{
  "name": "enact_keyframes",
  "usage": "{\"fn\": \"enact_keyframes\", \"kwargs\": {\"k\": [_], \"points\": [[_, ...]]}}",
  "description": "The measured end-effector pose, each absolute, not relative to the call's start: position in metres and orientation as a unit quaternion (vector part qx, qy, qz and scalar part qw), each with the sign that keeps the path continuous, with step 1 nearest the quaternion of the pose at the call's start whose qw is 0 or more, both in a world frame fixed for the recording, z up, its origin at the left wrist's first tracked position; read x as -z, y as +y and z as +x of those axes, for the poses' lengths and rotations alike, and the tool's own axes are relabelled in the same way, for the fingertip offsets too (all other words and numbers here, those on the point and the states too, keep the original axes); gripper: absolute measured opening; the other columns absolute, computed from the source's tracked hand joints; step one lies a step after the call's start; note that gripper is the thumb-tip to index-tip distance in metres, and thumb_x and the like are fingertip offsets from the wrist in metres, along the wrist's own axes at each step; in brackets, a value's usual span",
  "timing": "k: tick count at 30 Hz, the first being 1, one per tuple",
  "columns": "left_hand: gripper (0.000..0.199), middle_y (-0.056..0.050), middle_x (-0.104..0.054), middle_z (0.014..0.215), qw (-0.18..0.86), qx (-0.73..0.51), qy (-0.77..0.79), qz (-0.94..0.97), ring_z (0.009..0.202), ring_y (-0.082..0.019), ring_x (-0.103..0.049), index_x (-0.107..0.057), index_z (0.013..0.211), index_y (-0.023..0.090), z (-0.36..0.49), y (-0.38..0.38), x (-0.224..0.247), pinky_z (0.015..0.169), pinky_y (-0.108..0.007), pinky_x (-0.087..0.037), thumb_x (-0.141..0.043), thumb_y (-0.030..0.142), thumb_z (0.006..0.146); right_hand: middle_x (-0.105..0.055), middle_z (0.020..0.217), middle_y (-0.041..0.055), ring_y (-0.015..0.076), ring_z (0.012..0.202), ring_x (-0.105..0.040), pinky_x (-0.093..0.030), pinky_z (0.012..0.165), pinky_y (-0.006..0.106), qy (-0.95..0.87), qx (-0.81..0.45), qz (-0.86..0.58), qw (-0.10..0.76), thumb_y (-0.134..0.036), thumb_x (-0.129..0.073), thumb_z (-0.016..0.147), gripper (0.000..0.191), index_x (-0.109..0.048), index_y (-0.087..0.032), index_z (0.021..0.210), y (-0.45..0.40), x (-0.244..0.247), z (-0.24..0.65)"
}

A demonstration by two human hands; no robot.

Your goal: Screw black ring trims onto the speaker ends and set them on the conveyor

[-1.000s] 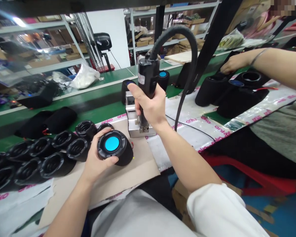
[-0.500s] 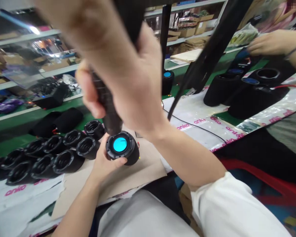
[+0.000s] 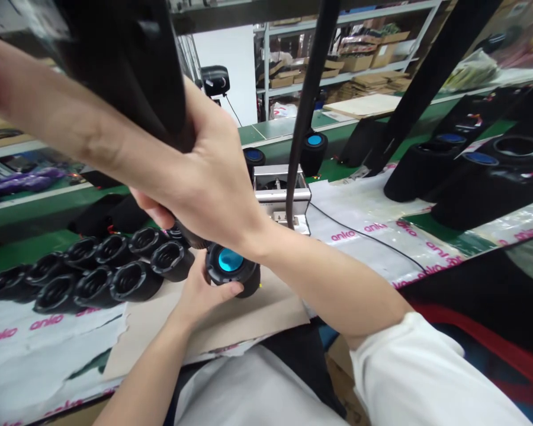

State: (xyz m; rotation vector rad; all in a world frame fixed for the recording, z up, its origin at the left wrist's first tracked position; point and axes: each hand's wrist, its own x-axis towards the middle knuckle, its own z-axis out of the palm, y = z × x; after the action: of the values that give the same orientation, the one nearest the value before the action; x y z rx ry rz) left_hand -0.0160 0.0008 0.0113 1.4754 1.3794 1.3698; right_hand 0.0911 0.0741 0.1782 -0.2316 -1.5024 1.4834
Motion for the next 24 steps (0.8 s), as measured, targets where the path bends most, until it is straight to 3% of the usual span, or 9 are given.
{"fn": "enact_keyframes", "kwargs": {"k": [3, 6, 8, 14, 18, 24], "points": [[0.086, -0.012, -0.073, 0.119, 0.347, -0.527, 0.532, 0.565, 0.132, -0.041, -0.067, -0.066, 0.129, 0.02, -0.015, 0.001, -0.014, 0.115, -0.054, -0.056, -0.093, 0.073, 0.066, -0.058, 0.057, -0.0053, 0.0136, 0.041, -0.054, -0.045, 0.043, 0.021, -0.634, -0.626, -0.031, 0.454, -0.034, -0.06, 0.099, 0.016, -0.06, -0.022, 0.108, 0.081, -0.177, 0.091], [0.084, -0.012, -0.073, 0.118, 0.349, -0.532, 0.524, 0.567, 0.134, -0.041, -0.066, -0.066, 0.126, 0.02, -0.015, 0.001, -0.015, 0.116, -0.054, -0.056, -0.094, 0.072, 0.066, -0.059, 0.056, -0.0052, 0.0186, 0.04, -0.055, -0.047, 0.041, 0.026, -0.637, -0.646, 0.002, 0.421, -0.03, -0.064, 0.096, 0.039, -0.056, -0.024, 0.134, 0.094, -0.176, 0.09], [0.082, -0.012, -0.074, 0.118, 0.348, -0.535, 0.522, 0.566, 0.134, -0.041, -0.066, -0.066, 0.125, 0.02, -0.015, 0.001, -0.016, 0.116, -0.054, -0.056, -0.094, 0.07, 0.067, -0.057, 0.054, -0.006, 0.0191, 0.038, -0.052, -0.046, 0.039, 0.027, -0.634, -0.651, -0.01, 0.417, -0.032, -0.062, 0.098, 0.042, -0.055, -0.027, 0.14, 0.098, -0.176, 0.09], [0.085, -0.014, -0.073, 0.128, 0.352, -0.53, 0.531, 0.56, 0.131, -0.041, -0.068, -0.067, 0.127, 0.019, -0.015, 0.001, -0.016, 0.111, -0.053, -0.059, -0.095, 0.07, 0.066, -0.055, 0.056, -0.0056, 0.0148, 0.038, -0.049, -0.043, 0.042, 0.023, -0.65, -0.63, -0.08, 0.417, -0.038, -0.071, 0.099, 0.038, -0.06, -0.025, 0.133, 0.091, -0.177, 0.092], [0.088, -0.015, -0.072, 0.135, 0.351, -0.533, 0.525, 0.563, 0.132, -0.041, -0.068, -0.064, 0.131, 0.019, -0.015, 0.001, -0.015, 0.111, -0.051, -0.059, -0.096, 0.069, 0.066, -0.057, 0.058, -0.0059, 0.0154, 0.042, -0.053, -0.043, 0.042, 0.022, -0.65, -0.63, -0.035, 0.424, -0.033, -0.068, 0.097, 0.039, -0.058, -0.023, 0.134, 0.085, -0.174, 0.093], [0.086, -0.015, -0.073, 0.138, 0.384, -0.541, 0.498, 0.559, 0.128, -0.039, -0.072, -0.064, 0.133, 0.02, -0.015, 0.001, -0.013, 0.109, -0.051, -0.061, -0.098, 0.064, 0.067, -0.057, 0.058, -0.0073, 0.013, 0.041, -0.05, -0.042, 0.042, 0.023, -0.609, -0.625, -0.031, 0.488, -0.021, -0.068, 0.093, 0.021, -0.064, -0.024, 0.114, 0.074, -0.168, 0.085]]}}
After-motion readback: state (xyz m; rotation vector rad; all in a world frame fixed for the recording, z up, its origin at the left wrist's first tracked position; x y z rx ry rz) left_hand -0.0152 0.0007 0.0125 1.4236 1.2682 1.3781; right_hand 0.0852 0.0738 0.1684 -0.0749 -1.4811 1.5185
